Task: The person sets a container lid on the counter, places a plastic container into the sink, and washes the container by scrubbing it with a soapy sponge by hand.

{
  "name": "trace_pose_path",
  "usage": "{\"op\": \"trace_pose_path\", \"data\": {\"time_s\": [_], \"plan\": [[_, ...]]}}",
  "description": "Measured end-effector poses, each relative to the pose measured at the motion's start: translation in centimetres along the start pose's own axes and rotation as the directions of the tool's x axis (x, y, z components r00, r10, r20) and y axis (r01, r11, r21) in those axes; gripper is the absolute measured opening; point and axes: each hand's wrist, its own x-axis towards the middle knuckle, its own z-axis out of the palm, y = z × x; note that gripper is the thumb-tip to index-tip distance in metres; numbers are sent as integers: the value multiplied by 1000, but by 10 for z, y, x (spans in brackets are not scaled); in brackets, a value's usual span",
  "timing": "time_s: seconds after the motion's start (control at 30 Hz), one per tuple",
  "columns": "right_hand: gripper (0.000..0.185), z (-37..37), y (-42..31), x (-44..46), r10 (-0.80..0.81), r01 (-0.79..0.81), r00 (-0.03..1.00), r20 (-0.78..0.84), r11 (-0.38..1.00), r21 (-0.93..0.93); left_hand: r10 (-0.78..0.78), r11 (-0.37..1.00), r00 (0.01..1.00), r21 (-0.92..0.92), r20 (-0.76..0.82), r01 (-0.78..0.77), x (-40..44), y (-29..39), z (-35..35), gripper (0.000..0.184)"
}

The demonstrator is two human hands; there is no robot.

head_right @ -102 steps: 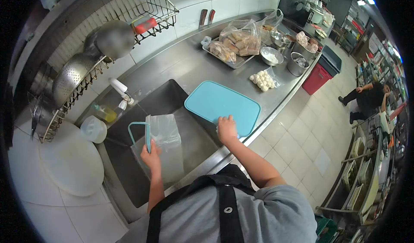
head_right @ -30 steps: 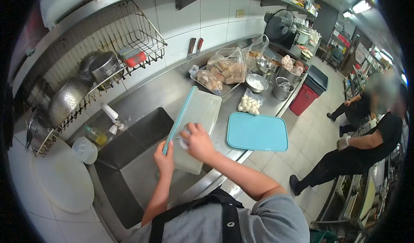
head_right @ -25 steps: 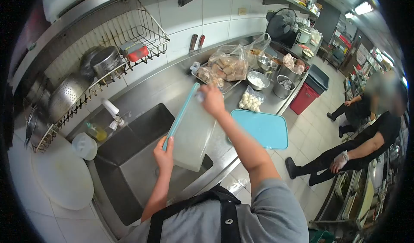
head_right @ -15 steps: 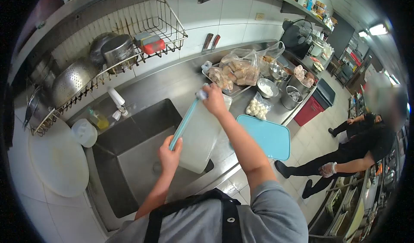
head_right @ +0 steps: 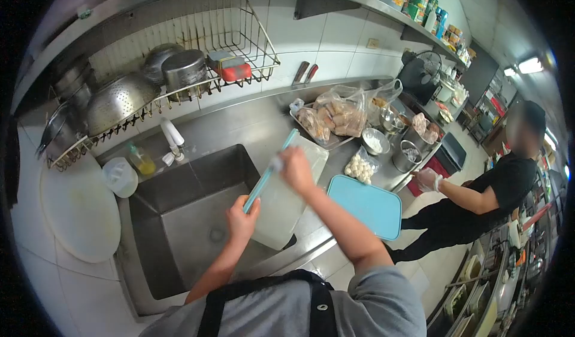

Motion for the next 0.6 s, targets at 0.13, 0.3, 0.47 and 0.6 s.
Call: {"op": "trace_pose_path", "data": {"time_s": [0.13, 0.3, 0.47, 0.6], "plan": [[28, -14, -54, -23, -84, 85, 996, -15, 993, 85, -41, 999, 999, 7, -5, 41, -1, 2, 0, 22], [29, -15, 27, 32, 63, -70, 992, -114, 995, -67, -15, 1000, 1000, 13, -15, 15, -7, 5, 0, 23], [27, -14, -49, -25, -83, 83, 997, -8, 993, 82, 35, 999, 999, 17, -33, -35, 0, -6, 2, 24], [27, -10, -3, 6, 21, -24, 997, -76, 999, -34, -36, 999, 999, 39, 16, 36, -6, 0, -2, 25]]}}
